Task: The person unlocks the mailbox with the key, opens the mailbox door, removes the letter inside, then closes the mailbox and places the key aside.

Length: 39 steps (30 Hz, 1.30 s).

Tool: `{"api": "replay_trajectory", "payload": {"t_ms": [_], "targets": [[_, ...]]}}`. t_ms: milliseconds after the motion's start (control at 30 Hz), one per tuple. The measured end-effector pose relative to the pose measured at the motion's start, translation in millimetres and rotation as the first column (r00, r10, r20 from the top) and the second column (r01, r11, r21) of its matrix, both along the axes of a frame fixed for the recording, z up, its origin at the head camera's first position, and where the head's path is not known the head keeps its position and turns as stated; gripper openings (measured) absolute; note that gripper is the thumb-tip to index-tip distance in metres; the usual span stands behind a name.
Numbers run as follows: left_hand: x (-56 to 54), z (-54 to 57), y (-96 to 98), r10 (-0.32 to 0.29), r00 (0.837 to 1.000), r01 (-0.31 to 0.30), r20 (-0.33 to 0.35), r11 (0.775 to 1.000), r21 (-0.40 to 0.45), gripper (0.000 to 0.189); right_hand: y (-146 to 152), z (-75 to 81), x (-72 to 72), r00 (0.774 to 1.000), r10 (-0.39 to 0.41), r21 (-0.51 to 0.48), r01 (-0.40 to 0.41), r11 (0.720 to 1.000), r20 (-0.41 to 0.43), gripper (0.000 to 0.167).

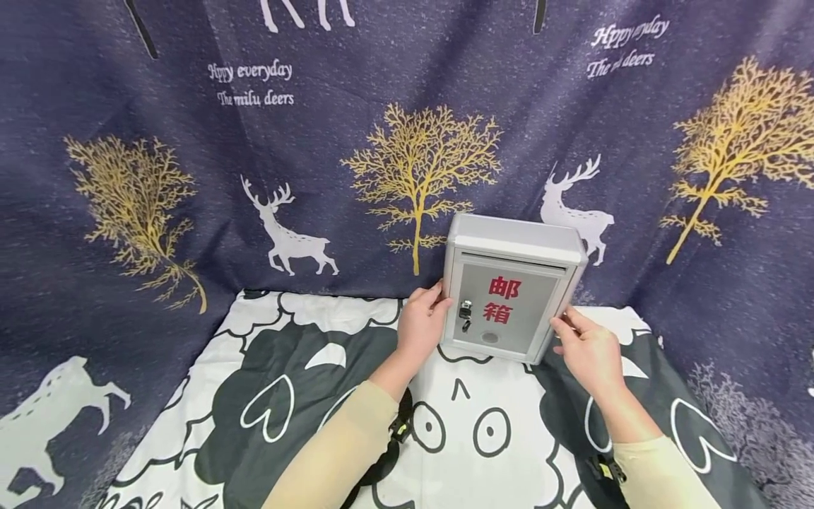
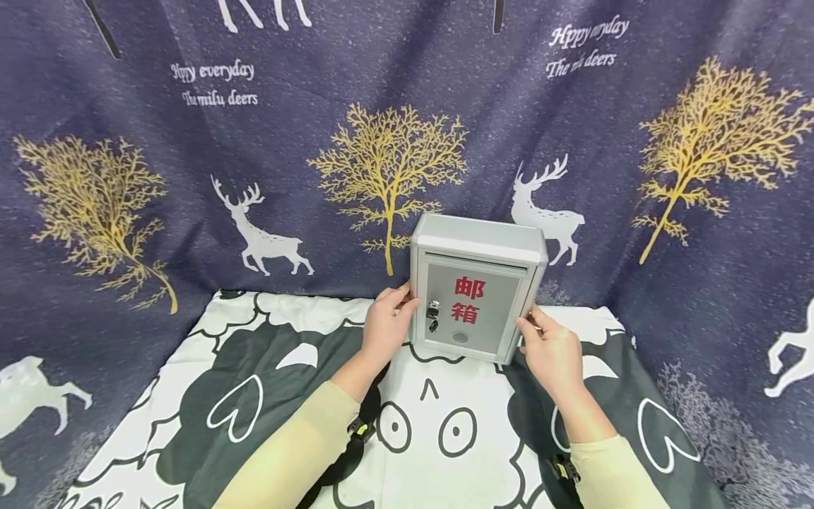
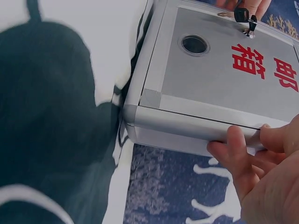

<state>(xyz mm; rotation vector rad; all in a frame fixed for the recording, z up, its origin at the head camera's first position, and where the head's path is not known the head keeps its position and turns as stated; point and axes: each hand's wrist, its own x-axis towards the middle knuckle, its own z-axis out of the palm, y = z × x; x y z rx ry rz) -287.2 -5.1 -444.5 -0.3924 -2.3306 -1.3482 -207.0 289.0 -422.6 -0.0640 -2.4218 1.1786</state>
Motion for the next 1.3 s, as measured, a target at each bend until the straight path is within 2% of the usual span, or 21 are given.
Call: {"api": "replay_trajectory", "payload": {"t_ms": [333,433,733,1000,1300], "targets": [[6.9,1.0,-34.2,0.076,0.995,-0.075,-0.066,0.997,0.021,0.04,-30,2.0,-10.0,0.999,0.038,0.069,-0.038,0.997,0.009,0.046],[8.4,1.4,-43.3,0.087,0.992,-0.085,-0.087,0.996,0.026,0.039,-37,1.6,-13.4,0.998,0.056,0.063,-0.056,0.996,0.009,0.045],[13.4,1.1,-68.1,0.104,0.992,-0.101,-0.076,0.994,0.042,0.041,-59,1.5,-20.8,0.994,0.101,0.053,-0.102,0.993,0.029,0.045],[18.8,2.3,-80.8,0.133,0.987,-0.129,-0.089,0.99,0.053,0.042,-71,-1.5,-27.6,0.993,0.12,0.048,-0.12,0.992,0.018,0.045],[18.4,-3.8,-88.7,0.148,0.982,-0.143,-0.117,0.988,0.051,0.042,-79,-6.3,-30.2,0.991,0.131,0.037,-0.131,0.991,0.003,0.043]]}}
